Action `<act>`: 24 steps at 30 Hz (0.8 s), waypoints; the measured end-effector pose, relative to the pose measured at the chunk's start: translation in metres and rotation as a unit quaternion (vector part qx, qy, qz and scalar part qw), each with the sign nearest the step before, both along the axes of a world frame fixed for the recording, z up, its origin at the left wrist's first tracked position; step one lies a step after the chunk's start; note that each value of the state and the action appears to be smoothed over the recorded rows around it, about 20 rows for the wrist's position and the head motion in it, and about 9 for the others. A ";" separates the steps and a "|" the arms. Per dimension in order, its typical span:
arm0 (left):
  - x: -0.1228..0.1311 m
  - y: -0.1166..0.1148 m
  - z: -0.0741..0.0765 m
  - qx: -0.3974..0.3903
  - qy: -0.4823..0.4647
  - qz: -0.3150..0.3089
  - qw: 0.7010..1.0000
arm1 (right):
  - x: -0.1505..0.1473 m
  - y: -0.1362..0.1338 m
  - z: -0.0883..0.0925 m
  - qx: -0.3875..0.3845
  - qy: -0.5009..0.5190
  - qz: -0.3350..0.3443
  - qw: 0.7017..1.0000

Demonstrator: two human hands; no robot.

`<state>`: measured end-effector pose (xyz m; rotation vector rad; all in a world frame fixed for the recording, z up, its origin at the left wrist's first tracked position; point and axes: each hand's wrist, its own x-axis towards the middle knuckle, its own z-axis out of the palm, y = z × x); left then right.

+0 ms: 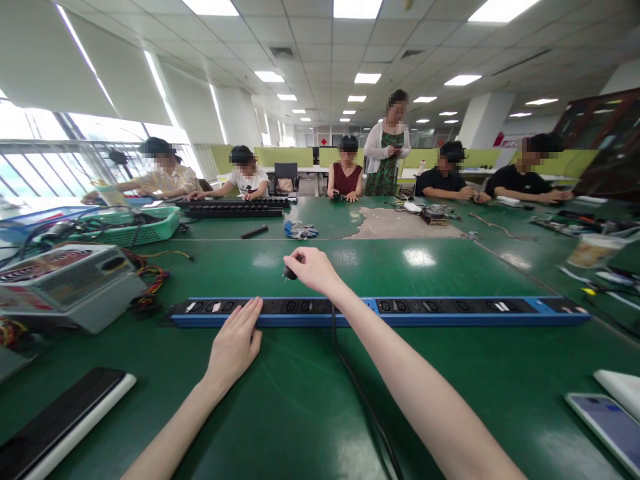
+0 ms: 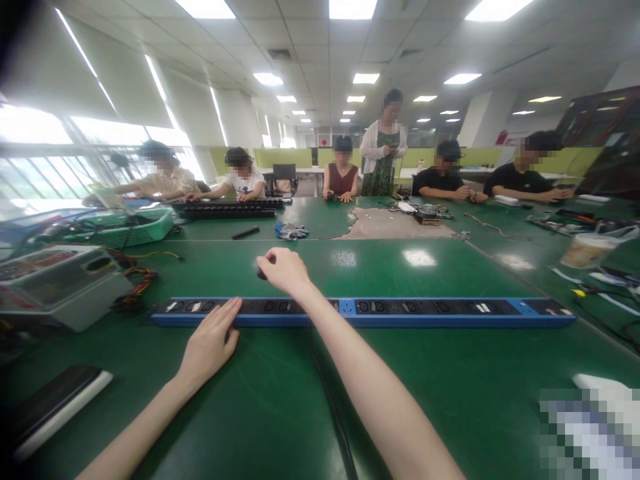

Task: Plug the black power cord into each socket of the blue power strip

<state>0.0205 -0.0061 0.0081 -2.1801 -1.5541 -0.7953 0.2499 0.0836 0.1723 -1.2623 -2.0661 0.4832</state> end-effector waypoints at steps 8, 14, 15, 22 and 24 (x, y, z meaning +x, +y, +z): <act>-0.002 0.001 -0.002 0.001 0.000 -0.007 1.000 | 0.065 -0.009 -0.018 -0.083 -0.032 0.116 0.989; -0.003 0.002 -0.002 0.003 -0.004 -0.006 1.000 | 0.109 -0.027 -0.016 0.025 -0.222 0.076 0.972; -0.002 0.002 -0.002 0.004 -0.005 -0.006 1.000 | 0.114 -0.030 -0.015 0.059 -0.269 0.040 0.961; -0.001 0.004 -0.003 0.002 -0.005 -0.003 1.000 | 0.120 -0.046 -0.005 0.134 -0.347 -0.017 0.928; -0.001 0.004 -0.003 0.000 -0.002 -0.002 1.000 | 0.114 -0.046 -0.009 0.102 -0.319 -0.047 0.941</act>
